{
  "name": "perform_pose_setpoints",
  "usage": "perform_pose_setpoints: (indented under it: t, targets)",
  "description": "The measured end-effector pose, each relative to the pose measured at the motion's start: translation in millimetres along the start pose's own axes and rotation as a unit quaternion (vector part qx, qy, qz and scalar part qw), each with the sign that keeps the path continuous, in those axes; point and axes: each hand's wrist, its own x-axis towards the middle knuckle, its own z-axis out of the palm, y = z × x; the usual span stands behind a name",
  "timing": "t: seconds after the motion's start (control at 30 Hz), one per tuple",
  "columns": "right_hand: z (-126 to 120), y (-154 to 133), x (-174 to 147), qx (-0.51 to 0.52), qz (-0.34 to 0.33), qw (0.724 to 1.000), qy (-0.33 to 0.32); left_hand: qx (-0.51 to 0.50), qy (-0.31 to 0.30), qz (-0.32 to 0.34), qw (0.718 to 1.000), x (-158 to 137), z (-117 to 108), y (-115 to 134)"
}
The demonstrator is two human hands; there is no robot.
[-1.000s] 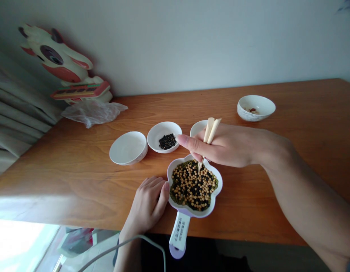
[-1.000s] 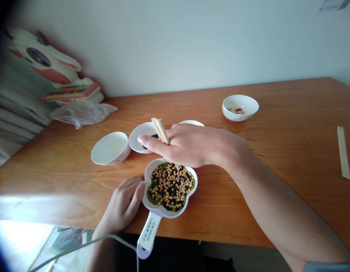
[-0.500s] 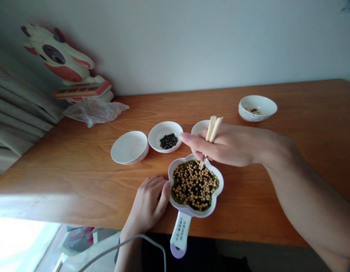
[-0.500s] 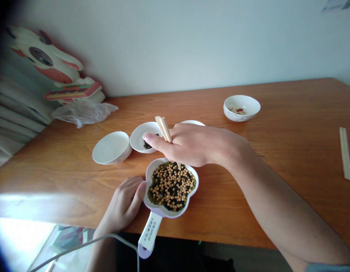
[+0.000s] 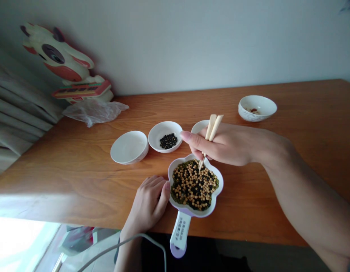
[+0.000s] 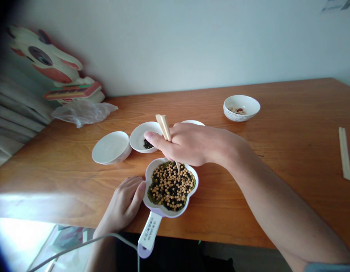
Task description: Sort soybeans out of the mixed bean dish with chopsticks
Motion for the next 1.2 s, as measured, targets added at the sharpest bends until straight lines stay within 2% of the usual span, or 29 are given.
perform_pose_setpoints:
  t: [0.3, 0.4, 0.53, 0.63, 0.77, 1.07, 1.2]
  targets:
    - [-7, 10, -6, 0.051, -0.007, 0.998, 0.037, 0.006, 0.000, 0.001, 1.000, 0, 0, 2]
    - [-18, 15, -13, 0.068, -0.030, 0.994, 0.081, 0.005, -0.001, -0.001, 1.000, 1, -1, 3]
    - [-37, 22, -26, 0.050, -0.073, 0.981, 0.174, 0.004, 0.002, -0.001, 1.000, 2, -1, 3]
    - [-48, 22, -37, 0.031, -0.039, 0.976, 0.213, 0.005, 0.003, -0.001, 1.000, 2, -2, 4]
    - [-54, 21, -43, 0.024, 0.032, 0.974, 0.222, 0.009, 0.001, -0.001, 1.000, 2, -2, 5]
    - [-56, 29, -42, 0.018, 0.074, 0.970, 0.229, 0.006, -0.001, -0.003, 1.000, 1, -2, 4]
    - [-56, 42, -41, -0.004, 0.107, 0.966, 0.234, 0.007, -0.003, -0.003, 1.000, 2, -2, 4]
